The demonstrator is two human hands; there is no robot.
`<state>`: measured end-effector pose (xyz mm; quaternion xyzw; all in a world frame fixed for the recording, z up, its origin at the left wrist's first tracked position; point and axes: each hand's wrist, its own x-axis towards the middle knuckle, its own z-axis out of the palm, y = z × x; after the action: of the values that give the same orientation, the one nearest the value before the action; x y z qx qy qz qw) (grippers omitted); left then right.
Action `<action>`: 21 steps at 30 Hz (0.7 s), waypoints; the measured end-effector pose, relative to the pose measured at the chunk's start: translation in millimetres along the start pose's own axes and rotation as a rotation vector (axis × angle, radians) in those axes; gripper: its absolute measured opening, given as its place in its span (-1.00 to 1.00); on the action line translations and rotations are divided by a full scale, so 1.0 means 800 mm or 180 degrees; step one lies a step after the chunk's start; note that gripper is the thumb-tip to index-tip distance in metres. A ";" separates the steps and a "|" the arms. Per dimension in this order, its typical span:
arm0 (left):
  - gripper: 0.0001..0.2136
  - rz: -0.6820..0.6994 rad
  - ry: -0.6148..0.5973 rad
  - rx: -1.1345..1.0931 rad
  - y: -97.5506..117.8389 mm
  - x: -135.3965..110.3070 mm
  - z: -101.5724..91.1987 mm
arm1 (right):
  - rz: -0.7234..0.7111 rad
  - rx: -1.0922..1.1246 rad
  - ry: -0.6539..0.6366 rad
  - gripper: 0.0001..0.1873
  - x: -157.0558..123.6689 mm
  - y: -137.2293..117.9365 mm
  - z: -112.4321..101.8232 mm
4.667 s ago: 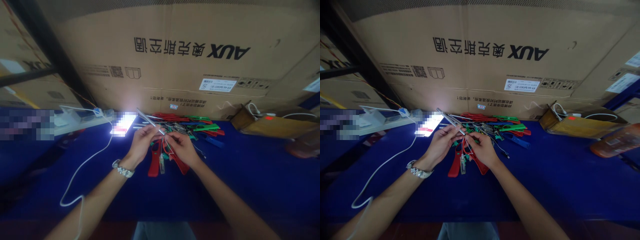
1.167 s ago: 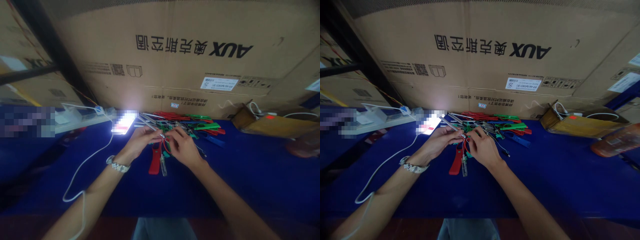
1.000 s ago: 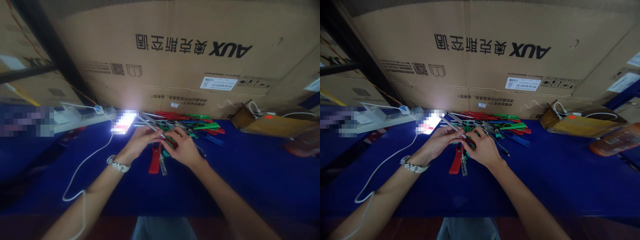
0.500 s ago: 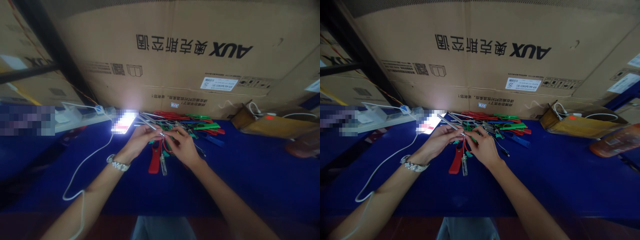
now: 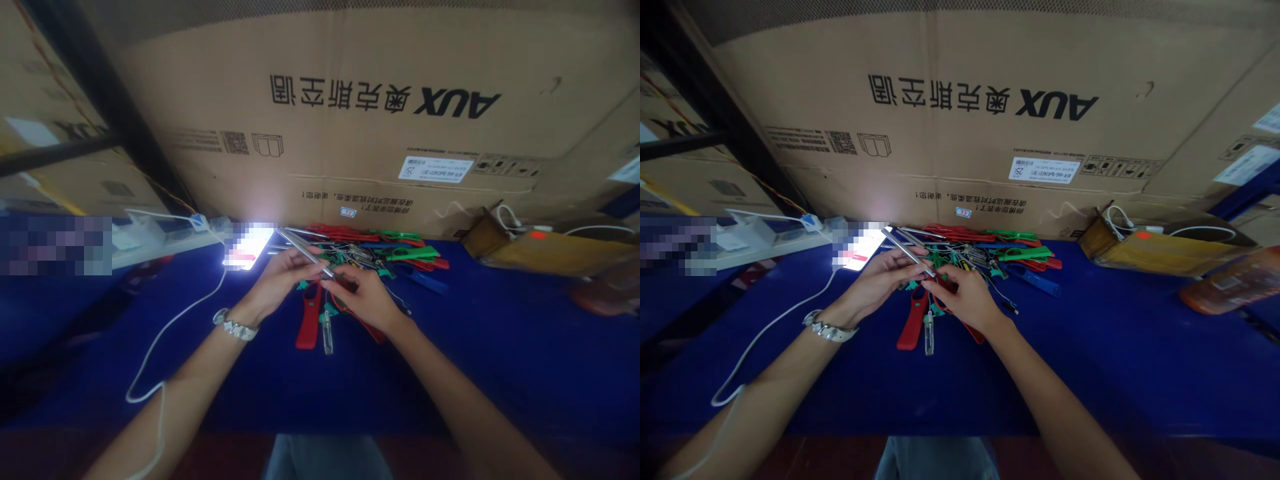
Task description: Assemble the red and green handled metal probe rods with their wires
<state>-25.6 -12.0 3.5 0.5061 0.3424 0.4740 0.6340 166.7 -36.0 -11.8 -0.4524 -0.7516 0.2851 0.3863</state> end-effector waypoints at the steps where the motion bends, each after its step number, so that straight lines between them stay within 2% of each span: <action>1: -0.65 0.0007 -0.0034 0.0003 0.000 0.000 0.000 | 0.0016 0.0052 -0.0066 -0.70 0.000 -0.001 -0.001; 6: -0.65 0.0009 -0.0118 0.0033 0.002 0.000 0.001 | 0.0465 0.0659 -0.0386 -0.70 -0.004 -0.009 -0.003; 14: -0.64 0.0064 -0.0102 -0.0003 0.002 -0.002 0.004 | 0.0236 0.0613 -0.0315 -0.69 -0.001 -0.007 -0.006; 21: -0.81 0.0000 0.0072 0.0140 -0.007 0.000 0.008 | 0.0694 0.1351 -0.0395 -0.65 0.000 -0.007 -0.003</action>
<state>-18.4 -14.4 -0.5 0.5145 0.3598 0.4721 0.6188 166.1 -38.3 -5.7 -0.4212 -0.6439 0.5038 0.3927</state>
